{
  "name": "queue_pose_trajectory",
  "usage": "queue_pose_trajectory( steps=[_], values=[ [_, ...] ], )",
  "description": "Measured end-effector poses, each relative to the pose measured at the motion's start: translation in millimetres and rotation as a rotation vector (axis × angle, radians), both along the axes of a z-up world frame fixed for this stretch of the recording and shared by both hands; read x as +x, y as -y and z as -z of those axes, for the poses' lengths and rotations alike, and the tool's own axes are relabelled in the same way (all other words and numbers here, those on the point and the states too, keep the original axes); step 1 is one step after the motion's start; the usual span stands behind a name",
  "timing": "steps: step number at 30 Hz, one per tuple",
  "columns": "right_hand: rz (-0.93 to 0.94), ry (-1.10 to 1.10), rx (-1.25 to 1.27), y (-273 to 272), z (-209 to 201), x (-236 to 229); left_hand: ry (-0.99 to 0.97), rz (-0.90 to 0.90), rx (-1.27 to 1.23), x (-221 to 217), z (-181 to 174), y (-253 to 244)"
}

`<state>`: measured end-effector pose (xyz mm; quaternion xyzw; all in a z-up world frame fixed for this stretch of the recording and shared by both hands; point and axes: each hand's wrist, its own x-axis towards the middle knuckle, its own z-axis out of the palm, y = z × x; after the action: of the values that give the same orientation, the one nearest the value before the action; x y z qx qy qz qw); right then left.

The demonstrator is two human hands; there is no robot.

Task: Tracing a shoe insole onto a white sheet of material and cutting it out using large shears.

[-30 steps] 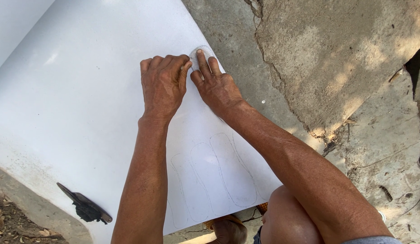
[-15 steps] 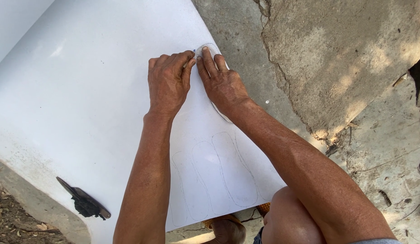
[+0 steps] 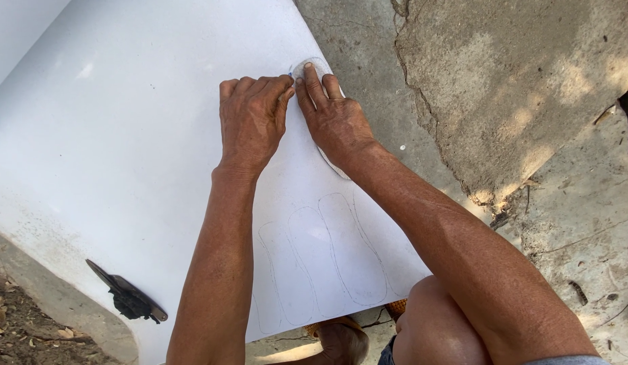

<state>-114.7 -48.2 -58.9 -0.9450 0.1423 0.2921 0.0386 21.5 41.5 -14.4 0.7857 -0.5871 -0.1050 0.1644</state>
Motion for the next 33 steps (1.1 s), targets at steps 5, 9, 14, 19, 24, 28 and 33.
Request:
queue_pose_trajectory(
  steps=[5, 9, 14, 19, 24, 28, 33],
  values=[
    [-0.018, 0.014, -0.012, 0, 3, -1, 0.041, 0.028, 0.009, -4, 4, -1],
    [-0.016, -0.044, 0.03, 2, 0, 2, 0.071, 0.031, 0.004, -4, 3, 0],
    [-0.024, -0.02, 0.014, 3, -2, 1, 0.024, 0.025, 0.016, -12, 1, -3],
    [-0.029, -0.024, 0.038, 5, -8, 0, 0.011, -0.001, 0.014, -16, -2, -4],
    [-0.018, 0.0, 0.05, 8, -10, -2, -0.009, -0.009, 0.009, -21, -3, -4],
    [0.021, 0.024, 0.104, 7, -7, -2, 0.001, -0.042, 0.006, -23, -3, -5],
    [0.005, -0.017, 0.071, 8, -9, 0, -0.008, -0.053, -0.003, -29, -2, -9]
  ],
)
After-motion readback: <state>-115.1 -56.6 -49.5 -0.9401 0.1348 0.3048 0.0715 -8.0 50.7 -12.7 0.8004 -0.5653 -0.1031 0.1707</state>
